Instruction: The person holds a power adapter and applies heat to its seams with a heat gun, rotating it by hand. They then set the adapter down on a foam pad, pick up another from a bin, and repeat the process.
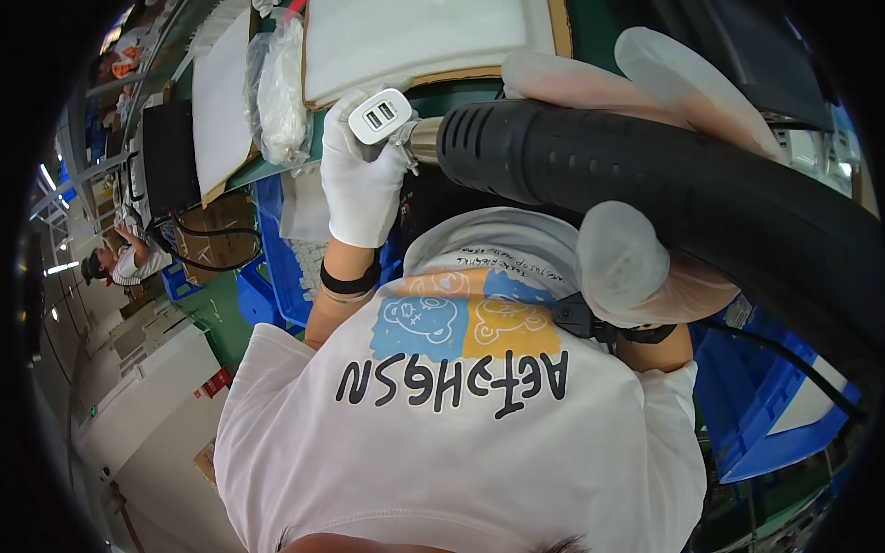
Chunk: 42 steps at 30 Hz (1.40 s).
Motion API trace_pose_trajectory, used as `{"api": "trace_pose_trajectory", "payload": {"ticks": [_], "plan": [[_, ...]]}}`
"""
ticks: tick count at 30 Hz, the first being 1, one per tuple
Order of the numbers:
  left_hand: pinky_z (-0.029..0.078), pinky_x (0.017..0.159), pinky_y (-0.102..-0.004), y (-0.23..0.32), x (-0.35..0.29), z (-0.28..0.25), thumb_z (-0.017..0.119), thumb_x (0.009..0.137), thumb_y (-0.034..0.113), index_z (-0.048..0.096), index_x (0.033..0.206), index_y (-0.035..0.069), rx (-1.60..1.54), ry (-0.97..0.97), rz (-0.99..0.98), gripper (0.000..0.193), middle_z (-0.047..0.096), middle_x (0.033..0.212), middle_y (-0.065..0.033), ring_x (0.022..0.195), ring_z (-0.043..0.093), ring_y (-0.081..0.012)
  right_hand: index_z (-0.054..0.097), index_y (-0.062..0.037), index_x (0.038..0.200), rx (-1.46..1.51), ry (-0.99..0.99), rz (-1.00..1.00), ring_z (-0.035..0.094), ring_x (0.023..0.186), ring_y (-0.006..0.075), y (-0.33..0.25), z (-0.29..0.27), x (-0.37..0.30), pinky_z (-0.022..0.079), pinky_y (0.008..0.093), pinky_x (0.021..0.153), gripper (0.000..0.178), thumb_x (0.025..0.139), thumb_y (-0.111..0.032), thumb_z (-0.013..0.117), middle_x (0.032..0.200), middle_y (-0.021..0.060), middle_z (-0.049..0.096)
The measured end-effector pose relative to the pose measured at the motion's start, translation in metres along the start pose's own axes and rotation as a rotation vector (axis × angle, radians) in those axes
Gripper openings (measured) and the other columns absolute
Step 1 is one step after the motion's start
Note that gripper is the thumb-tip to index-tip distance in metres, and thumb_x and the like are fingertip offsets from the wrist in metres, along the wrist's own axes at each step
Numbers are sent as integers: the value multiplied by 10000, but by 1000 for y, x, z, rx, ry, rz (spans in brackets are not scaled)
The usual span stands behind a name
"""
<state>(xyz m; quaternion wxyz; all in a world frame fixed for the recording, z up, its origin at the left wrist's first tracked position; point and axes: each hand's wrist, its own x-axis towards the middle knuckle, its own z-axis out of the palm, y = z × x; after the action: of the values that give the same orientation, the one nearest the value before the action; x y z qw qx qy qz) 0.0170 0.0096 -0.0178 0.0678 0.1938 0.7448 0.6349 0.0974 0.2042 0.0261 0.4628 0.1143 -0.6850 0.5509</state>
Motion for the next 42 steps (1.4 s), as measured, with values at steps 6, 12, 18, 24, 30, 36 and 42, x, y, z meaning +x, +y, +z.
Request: {"api": "trace_pose_trajectory", "payload": {"ticks": [6,12,18,24,30,36,42], "plan": [[494,867,-265,-4,0,-1,624,775,-141,428,1207,26,-36,1,-31,502,566,1133,-93,1022,577,-142,439,63,1215,-5,11,-8,691,693,212,2,-1,-2,558,254,669,624,980,-504,322,888,217,687],[495,867,-263,-2,0,-3,628,772,-138,437,1200,25,-42,3,-63,496,574,1134,-93,1020,581,-144,454,66,1197,-61,16,84,691,692,214,-4,3,-2,552,262,701,613,981,-495,336,876,216,689],[491,882,-267,0,1,-1,631,769,-135,461,1181,25,86,-19,93,474,583,1127,-82,1007,589,-142,462,55,1207,-113,-27,-24,693,701,224,-1,1,7,569,297,692,608,973,-497,366,878,230,685],[494,875,-271,-7,1,-2,660,764,-124,471,1182,29,36,-11,88,484,591,1112,-83,989,596,-138,479,12,1232,-177,-194,-12,693,698,232,-7,0,19,582,303,664,619,952,-533,389,908,242,679],[519,861,-327,6,10,-25,601,910,207,460,1213,4,-441,-126,-286,392,592,1114,-150,1004,611,-221,502,-55,1238,90,169,15,680,700,239,14,-4,3,582,282,635,600,932,-563,413,1012,255,651],[537,878,-391,12,22,-30,448,977,385,433,1240,-50,-1263,-271,-500,508,555,1157,-217,1033,598,-325,522,-71,1218,-140,265,137,653,721,253,-2,-11,11,572,263,598,596,921,-579,423,1013,221,636],[503,960,-456,18,18,-18,400,1005,242,339,1312,-86,-1433,-150,-577,453,465,1260,-282,1131,526,-394,539,-34,1122,33,390,134,629,681,234,0,10,13,526,243,513,588,910,-575,453,930,205,622]]}}
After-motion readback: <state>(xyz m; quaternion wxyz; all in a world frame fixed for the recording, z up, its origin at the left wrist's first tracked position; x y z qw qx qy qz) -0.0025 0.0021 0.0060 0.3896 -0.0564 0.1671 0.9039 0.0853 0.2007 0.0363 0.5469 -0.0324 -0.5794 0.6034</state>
